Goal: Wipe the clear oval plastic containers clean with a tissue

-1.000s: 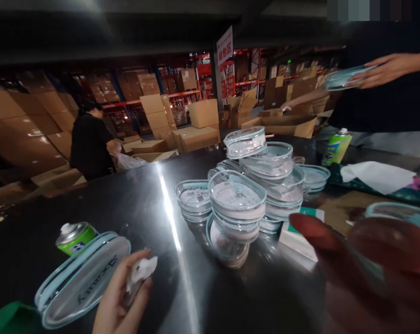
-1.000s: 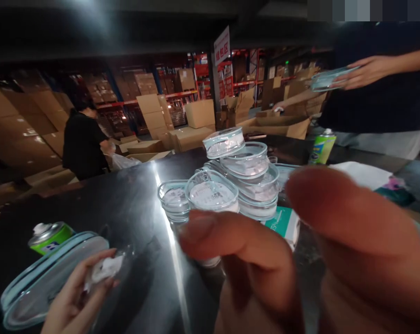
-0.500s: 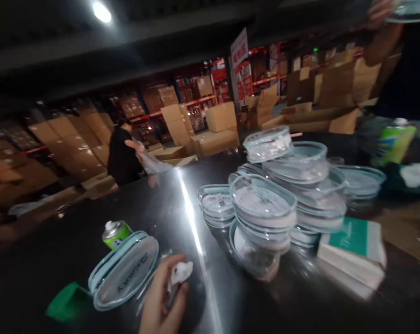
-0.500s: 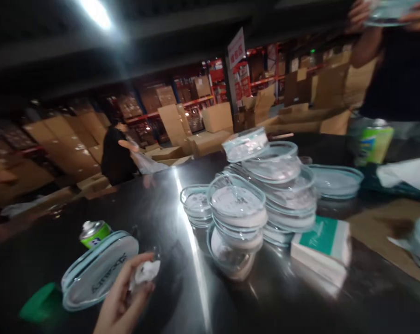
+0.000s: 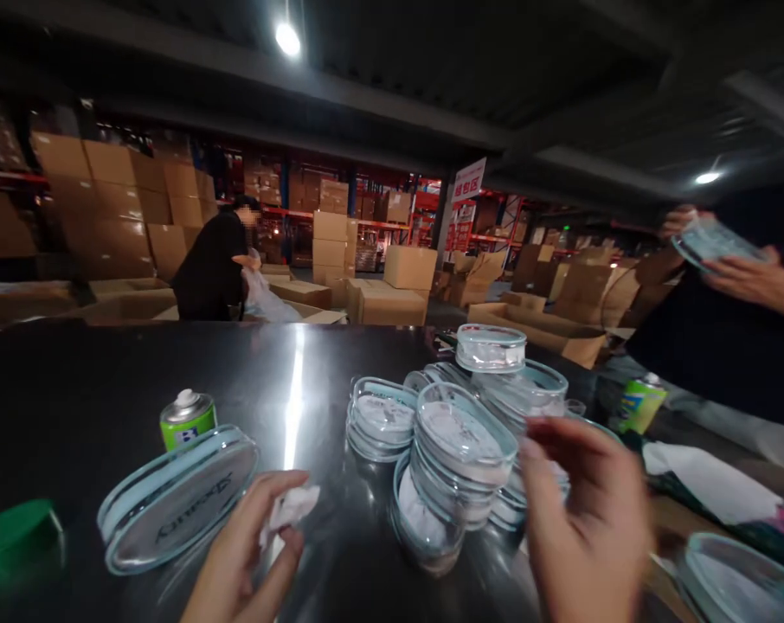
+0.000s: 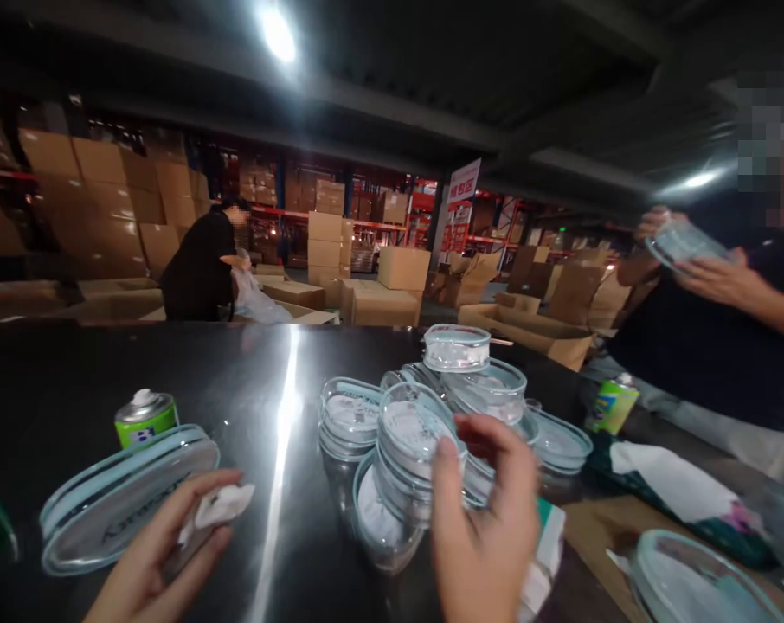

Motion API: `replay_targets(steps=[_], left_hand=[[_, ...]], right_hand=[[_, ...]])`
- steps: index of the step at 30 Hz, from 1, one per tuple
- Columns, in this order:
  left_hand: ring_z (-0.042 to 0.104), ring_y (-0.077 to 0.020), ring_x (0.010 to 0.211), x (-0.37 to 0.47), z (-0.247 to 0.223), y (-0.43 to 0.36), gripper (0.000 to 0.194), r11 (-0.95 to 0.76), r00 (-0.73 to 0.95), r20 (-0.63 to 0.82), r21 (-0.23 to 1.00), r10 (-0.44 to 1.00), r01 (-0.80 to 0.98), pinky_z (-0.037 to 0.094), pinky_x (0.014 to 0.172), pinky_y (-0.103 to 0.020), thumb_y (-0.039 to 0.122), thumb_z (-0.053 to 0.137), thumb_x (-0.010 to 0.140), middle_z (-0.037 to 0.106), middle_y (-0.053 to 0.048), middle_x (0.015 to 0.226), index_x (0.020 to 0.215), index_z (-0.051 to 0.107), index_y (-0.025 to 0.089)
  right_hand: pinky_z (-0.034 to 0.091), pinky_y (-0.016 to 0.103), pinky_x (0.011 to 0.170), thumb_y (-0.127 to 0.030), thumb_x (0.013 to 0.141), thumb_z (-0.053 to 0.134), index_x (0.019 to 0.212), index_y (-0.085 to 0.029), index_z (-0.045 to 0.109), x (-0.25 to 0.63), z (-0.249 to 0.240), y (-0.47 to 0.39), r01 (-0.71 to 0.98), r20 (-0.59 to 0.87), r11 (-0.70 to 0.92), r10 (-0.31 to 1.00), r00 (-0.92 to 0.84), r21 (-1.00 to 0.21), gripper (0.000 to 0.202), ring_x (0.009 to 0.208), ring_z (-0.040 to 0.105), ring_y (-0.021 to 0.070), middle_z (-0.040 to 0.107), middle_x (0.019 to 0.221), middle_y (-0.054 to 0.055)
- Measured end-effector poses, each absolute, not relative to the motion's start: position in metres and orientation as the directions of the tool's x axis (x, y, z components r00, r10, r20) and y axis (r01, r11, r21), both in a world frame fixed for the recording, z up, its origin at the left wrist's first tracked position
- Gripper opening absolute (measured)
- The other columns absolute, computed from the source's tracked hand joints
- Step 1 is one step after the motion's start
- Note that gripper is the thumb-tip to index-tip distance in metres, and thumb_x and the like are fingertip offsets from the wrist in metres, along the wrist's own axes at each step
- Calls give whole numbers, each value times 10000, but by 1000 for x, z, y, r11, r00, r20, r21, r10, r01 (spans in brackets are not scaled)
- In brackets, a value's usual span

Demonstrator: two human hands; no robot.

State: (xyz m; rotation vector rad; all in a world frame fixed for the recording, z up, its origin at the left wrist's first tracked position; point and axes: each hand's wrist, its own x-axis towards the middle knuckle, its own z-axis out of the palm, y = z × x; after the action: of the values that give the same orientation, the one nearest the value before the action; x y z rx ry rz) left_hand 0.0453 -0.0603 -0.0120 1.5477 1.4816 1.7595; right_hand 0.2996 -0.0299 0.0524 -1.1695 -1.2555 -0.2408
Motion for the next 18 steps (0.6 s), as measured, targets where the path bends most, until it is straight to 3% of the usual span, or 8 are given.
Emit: replay_targets(steps=[4,7,12,15,18], left_hand=[[625,-206,835,43,1,-65,326,-401,-336,512,848,791,348,476,689,-246,505,603,800,669,-17,977,1031,647,280],[611,-191,757,46,11,-71,212,-454,-325,558,822,764,344,461,664,-248,397,582,823,665,-12,915,992,657,293],[633,-228,823,49,19,-78,226,-520,-265,584,808,767,275,481,628,-251,327,612,782,685,-39,949,992,693,307],[631,-243,879,47,13,-74,242,-502,-216,542,837,812,218,504,673,-260,352,617,792,686,-55,979,1009,706,296],[622,-249,961,45,0,-64,306,-423,-91,434,898,896,124,511,748,-276,439,626,804,673,-59,1045,1062,713,302]], right_hand=[[452,594,867,-644,834,483,1202,-158,585,301,23,16,950,808,159,574,132,-268,619,1099,530,387,557,1177,208],[454,660,805,-674,786,541,1212,-186,623,313,-11,31,987,852,96,520,63,-131,653,1188,450,471,488,1274,229],[521,547,832,-536,912,460,1121,-122,670,328,-34,35,970,899,218,437,-3,-103,509,1086,583,357,516,1277,233],[543,504,814,-502,919,484,1063,-113,680,327,-28,26,953,932,284,362,-9,-101,459,1066,606,330,545,1262,218],[525,506,860,-432,895,572,1147,-167,647,316,-20,0,933,957,347,290,-10,-96,373,1130,577,321,508,1344,183]])
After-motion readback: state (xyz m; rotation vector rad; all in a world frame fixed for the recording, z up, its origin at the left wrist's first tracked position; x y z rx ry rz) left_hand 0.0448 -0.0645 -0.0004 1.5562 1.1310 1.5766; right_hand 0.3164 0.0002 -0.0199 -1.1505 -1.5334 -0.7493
